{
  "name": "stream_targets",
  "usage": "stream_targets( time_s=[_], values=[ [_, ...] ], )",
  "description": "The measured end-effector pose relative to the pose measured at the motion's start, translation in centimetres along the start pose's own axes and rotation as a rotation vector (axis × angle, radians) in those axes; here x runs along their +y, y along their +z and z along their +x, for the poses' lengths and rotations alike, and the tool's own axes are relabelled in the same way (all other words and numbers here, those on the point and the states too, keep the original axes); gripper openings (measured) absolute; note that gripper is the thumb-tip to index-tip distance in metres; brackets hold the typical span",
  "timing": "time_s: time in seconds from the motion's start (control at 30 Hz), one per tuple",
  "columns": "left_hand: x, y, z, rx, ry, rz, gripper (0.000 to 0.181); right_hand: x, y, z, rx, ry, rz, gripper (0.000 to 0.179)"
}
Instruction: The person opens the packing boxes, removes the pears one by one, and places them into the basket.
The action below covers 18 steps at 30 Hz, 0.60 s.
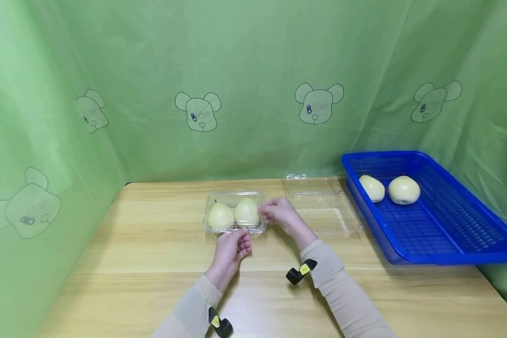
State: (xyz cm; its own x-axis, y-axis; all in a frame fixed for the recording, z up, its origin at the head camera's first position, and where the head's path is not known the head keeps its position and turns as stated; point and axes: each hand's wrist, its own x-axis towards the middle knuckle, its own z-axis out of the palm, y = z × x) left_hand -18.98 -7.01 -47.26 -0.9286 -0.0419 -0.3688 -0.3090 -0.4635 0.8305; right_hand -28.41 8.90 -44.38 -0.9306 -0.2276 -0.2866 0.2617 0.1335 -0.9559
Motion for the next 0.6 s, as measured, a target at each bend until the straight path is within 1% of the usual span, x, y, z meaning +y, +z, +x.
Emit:
stream_targets(
  time_s=[0.2, 0.33, 0.5, 0.6],
  values=[
    [-0.13, -0.10, 0.18, 0.018, -0.006, -0.001, 0.010, 0.10, -0.23, 0.05, -0.064, 0.008, 0.016, 0.022],
    [-0.04, -0.14, 0.26, 0.028, -0.018, 0.000, 0.013, -0.02, -0.24, -0.03, -0.099, 0.018, 0.001, 0.019],
    [0.09, -0.19, 0.34, 0.025, -0.041, 0.027, 0.018, -0.18, -0.23, -0.18, -0.115, 0.025, -0.021, 0.015],
    [0.22, -0.25, 0.41, 0.017, -0.045, 0.041, 0.017, -0.17, -0.30, -0.25, -0.119, 0.020, -0.024, 0.014]
  ],
)
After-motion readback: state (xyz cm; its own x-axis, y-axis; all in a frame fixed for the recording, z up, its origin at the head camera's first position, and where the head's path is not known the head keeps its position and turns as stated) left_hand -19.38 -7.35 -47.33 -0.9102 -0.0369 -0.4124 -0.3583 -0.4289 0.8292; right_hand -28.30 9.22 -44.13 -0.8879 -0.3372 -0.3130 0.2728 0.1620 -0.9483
